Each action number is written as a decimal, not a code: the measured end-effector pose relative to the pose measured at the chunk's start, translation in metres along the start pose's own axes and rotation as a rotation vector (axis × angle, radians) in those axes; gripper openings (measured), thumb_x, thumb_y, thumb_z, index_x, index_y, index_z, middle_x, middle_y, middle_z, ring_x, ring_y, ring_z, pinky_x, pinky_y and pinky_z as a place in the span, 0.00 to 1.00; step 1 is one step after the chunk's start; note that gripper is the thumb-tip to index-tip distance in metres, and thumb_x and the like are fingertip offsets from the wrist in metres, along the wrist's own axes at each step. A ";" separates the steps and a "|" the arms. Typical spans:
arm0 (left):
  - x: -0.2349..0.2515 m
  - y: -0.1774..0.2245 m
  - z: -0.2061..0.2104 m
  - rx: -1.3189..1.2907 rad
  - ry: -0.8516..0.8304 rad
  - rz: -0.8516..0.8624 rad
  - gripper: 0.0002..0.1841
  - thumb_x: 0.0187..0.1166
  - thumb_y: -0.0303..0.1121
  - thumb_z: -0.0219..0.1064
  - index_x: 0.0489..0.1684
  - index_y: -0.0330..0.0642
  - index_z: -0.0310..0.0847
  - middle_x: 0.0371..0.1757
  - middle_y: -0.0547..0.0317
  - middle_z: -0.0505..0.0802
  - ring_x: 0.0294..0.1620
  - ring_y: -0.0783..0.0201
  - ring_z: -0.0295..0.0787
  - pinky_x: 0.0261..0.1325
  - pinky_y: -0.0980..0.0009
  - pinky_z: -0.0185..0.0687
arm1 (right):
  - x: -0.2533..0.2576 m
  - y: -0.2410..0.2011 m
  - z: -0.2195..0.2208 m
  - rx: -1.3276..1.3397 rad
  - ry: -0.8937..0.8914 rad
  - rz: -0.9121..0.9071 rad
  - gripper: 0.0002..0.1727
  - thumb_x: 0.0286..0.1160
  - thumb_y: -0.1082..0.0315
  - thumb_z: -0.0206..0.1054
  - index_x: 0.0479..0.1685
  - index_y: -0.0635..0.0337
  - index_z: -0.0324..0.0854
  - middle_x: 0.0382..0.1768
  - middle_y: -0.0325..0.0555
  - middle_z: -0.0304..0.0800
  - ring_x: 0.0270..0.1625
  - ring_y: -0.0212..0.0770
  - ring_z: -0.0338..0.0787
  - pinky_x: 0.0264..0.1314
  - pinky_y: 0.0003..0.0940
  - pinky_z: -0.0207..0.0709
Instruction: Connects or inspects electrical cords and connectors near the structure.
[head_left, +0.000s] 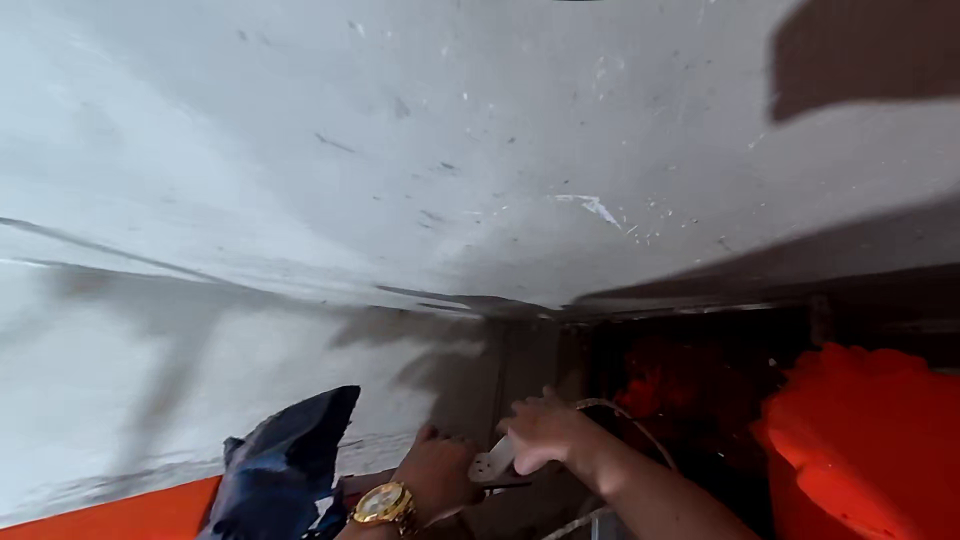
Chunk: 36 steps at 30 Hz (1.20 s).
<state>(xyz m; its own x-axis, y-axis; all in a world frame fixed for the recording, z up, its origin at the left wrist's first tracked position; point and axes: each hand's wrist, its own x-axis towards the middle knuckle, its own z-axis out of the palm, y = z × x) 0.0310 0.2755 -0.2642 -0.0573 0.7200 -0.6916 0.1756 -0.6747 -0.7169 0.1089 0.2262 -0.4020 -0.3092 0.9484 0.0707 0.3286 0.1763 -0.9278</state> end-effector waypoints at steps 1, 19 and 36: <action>0.000 0.000 0.000 0.006 -0.001 0.005 0.33 0.78 0.57 0.68 0.74 0.40 0.79 0.71 0.41 0.87 0.77 0.42 0.77 0.88 0.40 0.45 | 0.001 -0.002 0.004 -0.038 0.009 -0.030 0.34 0.72 0.62 0.73 0.82 0.57 0.73 0.82 0.63 0.70 0.82 0.66 0.69 0.80 0.76 0.53; -0.006 -0.004 0.002 0.055 -0.035 0.008 0.34 0.79 0.55 0.68 0.78 0.43 0.75 0.73 0.42 0.85 0.79 0.43 0.76 0.89 0.41 0.44 | 0.012 -0.004 0.028 -0.184 0.013 -0.298 0.21 0.73 0.66 0.72 0.59 0.75 0.82 0.63 0.67 0.85 0.74 0.65 0.78 0.77 0.59 0.67; -0.006 -0.014 0.012 -0.074 -0.031 -0.007 0.33 0.81 0.54 0.68 0.79 0.41 0.74 0.70 0.40 0.87 0.76 0.43 0.79 0.89 0.41 0.44 | 0.011 0.016 0.006 -0.113 -0.030 -0.118 0.25 0.84 0.56 0.65 0.69 0.66 0.80 0.76 0.61 0.78 0.83 0.64 0.69 0.80 0.71 0.57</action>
<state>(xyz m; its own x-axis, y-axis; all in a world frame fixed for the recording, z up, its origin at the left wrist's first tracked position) 0.0173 0.2789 -0.2507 -0.0891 0.7183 -0.6900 0.2477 -0.6550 -0.7139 0.1055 0.2376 -0.4181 -0.3778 0.9112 0.1641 0.3865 0.3162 -0.8664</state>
